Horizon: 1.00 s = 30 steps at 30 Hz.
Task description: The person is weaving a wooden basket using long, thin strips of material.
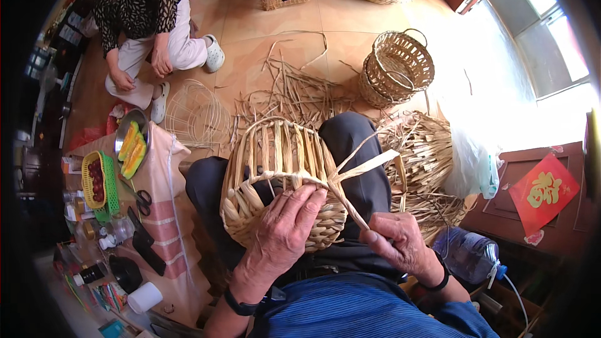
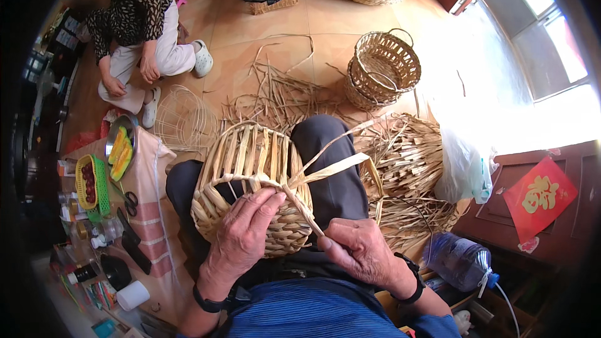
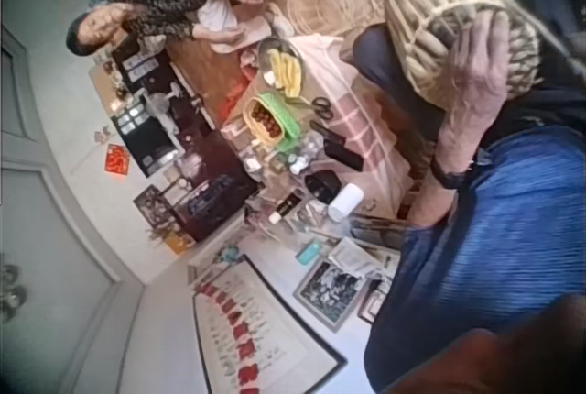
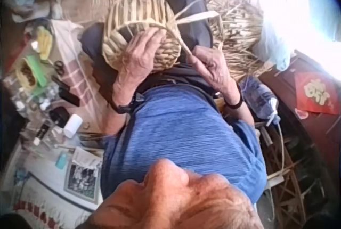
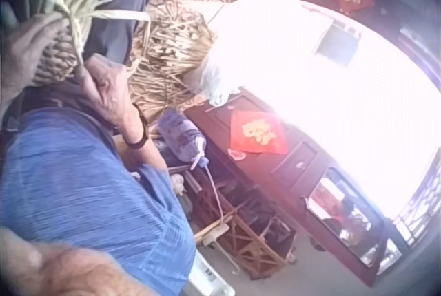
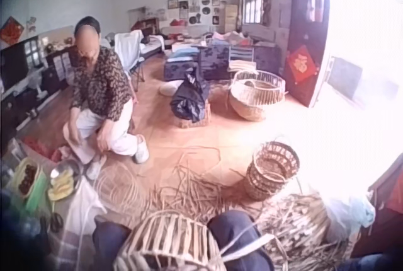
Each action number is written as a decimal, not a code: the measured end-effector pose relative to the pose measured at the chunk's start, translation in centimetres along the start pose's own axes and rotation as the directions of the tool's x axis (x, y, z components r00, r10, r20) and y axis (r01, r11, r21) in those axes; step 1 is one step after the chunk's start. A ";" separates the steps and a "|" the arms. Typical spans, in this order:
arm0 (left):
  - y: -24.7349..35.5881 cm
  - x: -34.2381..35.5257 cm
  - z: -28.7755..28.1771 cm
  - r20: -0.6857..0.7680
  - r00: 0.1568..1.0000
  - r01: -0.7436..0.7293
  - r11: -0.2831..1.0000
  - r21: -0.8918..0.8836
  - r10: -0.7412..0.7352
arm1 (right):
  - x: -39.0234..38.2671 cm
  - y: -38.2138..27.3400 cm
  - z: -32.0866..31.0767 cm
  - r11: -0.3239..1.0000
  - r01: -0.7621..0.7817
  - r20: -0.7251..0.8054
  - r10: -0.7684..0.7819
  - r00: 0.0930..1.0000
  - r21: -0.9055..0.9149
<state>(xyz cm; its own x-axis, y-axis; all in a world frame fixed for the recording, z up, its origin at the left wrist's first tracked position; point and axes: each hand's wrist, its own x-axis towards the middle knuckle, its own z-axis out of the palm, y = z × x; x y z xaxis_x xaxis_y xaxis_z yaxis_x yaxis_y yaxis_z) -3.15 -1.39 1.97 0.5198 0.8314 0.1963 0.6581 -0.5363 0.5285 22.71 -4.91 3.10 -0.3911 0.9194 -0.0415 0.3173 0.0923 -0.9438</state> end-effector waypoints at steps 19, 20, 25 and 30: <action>-0.9 0.3 -0.1 -0.009 1.000 0.003 0.995 -0.103 -0.004 | 0.9 -1.2 0.1 0.984 -0.137 -0.003 0.138 0.990 -0.113; -0.9 0.2 -0.1 -0.006 1.000 0.017 0.994 -0.105 -0.018 | 0.9 -1.3 0.1 0.984 -0.139 -0.006 0.139 0.990 -0.111; -1.1 0.4 -0.1 0.001 0.999 -0.033 0.997 -0.073 0.033 | 1.3 -1.8 0.3 0.977 -0.180 0.016 0.183 0.983 -0.113; -0.8 0.4 0.1 -0.013 0.999 -0.052 0.998 0.045 0.053 | 1.8 -1.9 0.9 0.978 -0.086 0.037 0.094 0.995 -0.189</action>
<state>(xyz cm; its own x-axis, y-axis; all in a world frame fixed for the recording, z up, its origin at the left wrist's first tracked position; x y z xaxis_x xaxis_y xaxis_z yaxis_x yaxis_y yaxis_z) -3.39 -0.63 1.59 0.5467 0.8039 0.2344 0.6541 -0.5847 0.4798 20.60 -3.76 4.53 -0.3913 0.9091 -0.1426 0.5076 0.0839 -0.8575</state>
